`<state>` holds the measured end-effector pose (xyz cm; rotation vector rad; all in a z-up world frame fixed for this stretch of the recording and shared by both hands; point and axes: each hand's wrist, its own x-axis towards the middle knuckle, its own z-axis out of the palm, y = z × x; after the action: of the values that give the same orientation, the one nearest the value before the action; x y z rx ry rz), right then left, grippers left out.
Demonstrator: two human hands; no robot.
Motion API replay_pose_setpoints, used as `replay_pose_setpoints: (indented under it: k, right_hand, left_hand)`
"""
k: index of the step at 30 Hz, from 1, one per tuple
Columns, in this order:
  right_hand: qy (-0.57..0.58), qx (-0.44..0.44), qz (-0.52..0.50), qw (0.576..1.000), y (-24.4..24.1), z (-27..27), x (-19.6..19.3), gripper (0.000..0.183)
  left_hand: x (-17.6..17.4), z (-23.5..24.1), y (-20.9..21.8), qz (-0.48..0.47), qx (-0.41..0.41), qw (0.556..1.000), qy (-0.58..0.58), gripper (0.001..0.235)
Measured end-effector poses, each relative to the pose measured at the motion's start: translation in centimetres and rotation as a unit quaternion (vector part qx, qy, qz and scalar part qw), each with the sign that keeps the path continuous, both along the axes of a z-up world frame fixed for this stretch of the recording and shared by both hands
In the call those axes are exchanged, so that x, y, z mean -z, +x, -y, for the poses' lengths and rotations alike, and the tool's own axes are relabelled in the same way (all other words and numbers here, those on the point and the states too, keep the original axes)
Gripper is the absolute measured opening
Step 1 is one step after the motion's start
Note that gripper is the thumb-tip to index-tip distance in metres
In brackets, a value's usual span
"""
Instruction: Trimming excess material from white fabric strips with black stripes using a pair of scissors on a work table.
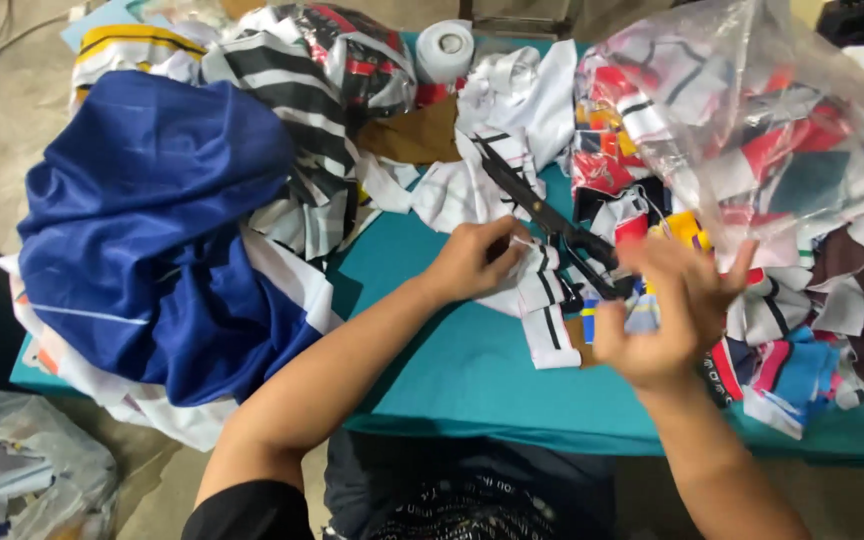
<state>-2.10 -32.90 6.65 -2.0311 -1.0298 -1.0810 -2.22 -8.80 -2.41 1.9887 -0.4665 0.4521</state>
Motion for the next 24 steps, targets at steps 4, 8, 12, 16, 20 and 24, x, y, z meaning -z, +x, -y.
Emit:
replay_pose_setpoints:
  k: [4, 8, 12, 16, 20, 24]
  right_hand:
    - [-0.009, -0.059, -0.096, 0.994, 1.2, -2.4, 2.7, 0.039]
    - [0.019, -0.187, -0.37, 0.91, 1.8, -3.9, -0.8, 0.063]
    - [0.105, -0.202, -0.364, 0.903, 4.6, -5.2, 0.0, 0.045]
    - [0.17, -0.242, -0.417, 0.859, 6.4, -6.3, 1.8, 0.043]
    - [0.031, -0.156, -0.246, 0.956, 7.3, -5.9, 3.6, 0.028]
    - [0.033, -0.166, -0.333, 0.928, 6.0, -5.5, 1.6, 0.059]
  left_hand:
    - [0.7, -0.2, 0.2, -0.009, -0.053, 0.996, -0.069, 0.015]
    - [0.7, -0.4, 0.4, -0.013, -0.07, 0.996, -0.059, 0.015]
    - [0.6, -1.1, 0.5, -0.015, -0.081, 0.994, -0.066, 0.014]
    - [0.8, -1.5, 1.0, -0.016, -0.091, 0.993, -0.076, 0.013]
    - [1.2, -1.6, 1.1, -0.021, -0.091, 0.992, -0.081, 0.011]
    - [0.9, -1.3, 1.0, -0.016, -0.094, 0.992, -0.078, 0.009]
